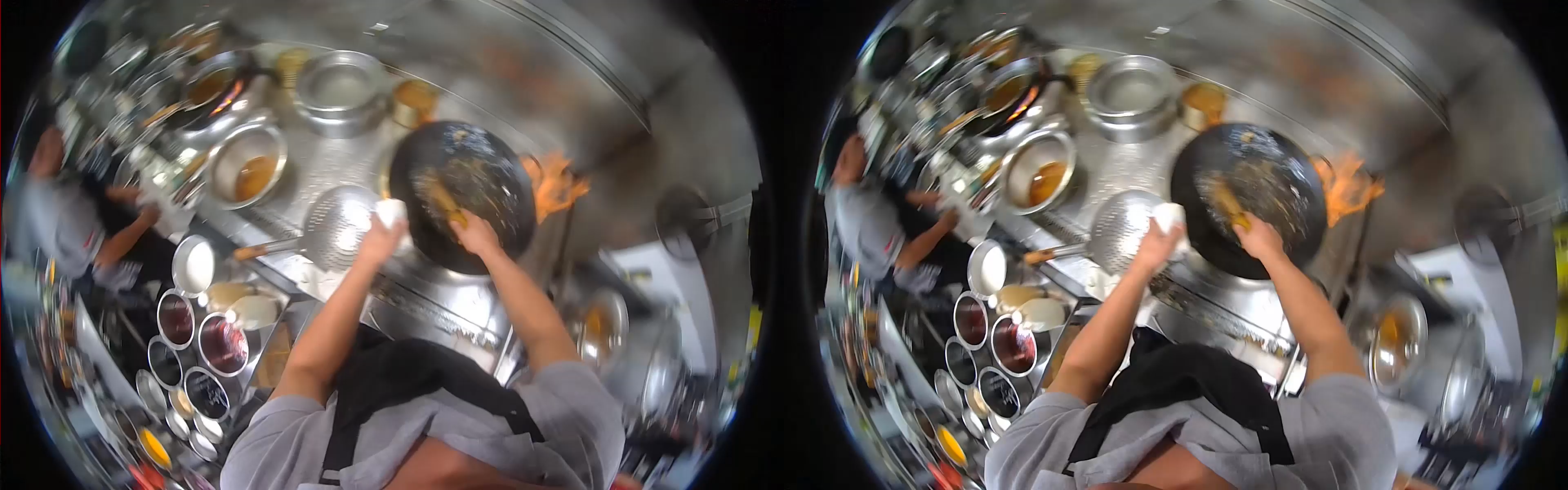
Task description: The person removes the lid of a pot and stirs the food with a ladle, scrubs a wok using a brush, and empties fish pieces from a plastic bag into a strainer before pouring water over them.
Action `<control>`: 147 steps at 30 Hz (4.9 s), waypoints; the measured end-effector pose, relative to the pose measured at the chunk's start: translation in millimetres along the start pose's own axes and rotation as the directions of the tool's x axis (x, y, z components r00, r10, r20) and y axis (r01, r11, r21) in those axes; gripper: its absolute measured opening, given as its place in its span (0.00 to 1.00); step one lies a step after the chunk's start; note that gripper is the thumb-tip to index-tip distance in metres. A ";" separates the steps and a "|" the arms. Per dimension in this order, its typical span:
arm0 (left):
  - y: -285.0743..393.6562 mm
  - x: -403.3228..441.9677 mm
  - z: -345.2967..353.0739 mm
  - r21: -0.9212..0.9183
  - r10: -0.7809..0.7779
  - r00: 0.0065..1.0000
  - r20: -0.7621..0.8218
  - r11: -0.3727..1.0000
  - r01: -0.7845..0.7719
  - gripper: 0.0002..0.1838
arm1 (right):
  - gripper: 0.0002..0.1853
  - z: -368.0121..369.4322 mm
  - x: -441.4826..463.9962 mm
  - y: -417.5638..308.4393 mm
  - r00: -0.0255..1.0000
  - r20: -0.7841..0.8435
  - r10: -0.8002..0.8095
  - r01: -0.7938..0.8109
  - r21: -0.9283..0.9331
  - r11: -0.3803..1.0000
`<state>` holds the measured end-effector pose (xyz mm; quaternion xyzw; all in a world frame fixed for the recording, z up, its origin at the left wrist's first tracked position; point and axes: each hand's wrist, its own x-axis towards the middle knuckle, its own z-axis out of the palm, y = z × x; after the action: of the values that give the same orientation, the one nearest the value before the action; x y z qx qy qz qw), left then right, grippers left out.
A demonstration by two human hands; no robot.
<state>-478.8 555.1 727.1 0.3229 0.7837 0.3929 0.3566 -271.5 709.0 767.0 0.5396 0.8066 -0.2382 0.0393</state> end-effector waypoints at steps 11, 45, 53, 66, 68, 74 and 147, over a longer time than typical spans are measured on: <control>32.6 -6.2 -0.2 -0.038 -0.013 0.996 -0.090 0.999 0.010 0.37 | 0.25 -104.5 75.2 97.6 0.992 -0.088 -0.089 0.042 -0.442 0.896; 22.0 -6.9 -7.8 -0.098 0.062 0.998 -0.014 0.993 -0.064 0.35 | 0.28 12.3 33.1 -6.3 0.988 -0.129 0.083 -0.083 0.006 0.997; 30.5 -16.3 11.1 -0.084 -0.015 0.992 -0.124 0.996 0.004 0.43 | 0.29 -104.7 -62.2 76.7 0.938 0.341 0.066 0.075 -0.383 0.921; 36.7 -11.3 -25.2 -0.014 0.058 0.995 0.085 0.998 -0.057 0.36 | 0.31 29.9 54.6 -27.3 0.987 -0.150 -0.062 0.097 0.235 0.967; 21.9 -20.9 -34.0 -0.121 0.108 0.994 -0.011 0.987 -0.108 0.33 | 0.30 26.0 18.5 -24.9 0.977 -0.029 -0.211 0.211 0.274 0.938; 3.1 -64.8 -69.0 -0.276 0.020 0.985 -0.169 0.959 -0.067 0.27 | 0.27 -108.9 -59.6 81.2 0.790 0.593 -0.154 0.135 0.076 0.988; 64.1 -184.7 -28.8 0.553 0.795 0.606 -0.012 0.510 -0.658 0.35 | 0.28 109.5 -174.6 175.2 0.730 -0.251 0.636 0.168 0.967 0.189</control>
<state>-388.5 429.6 850.3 0.6479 0.6846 0.3306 -0.0476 -64.6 566.9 666.4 0.6141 0.3394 -0.4786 -0.5279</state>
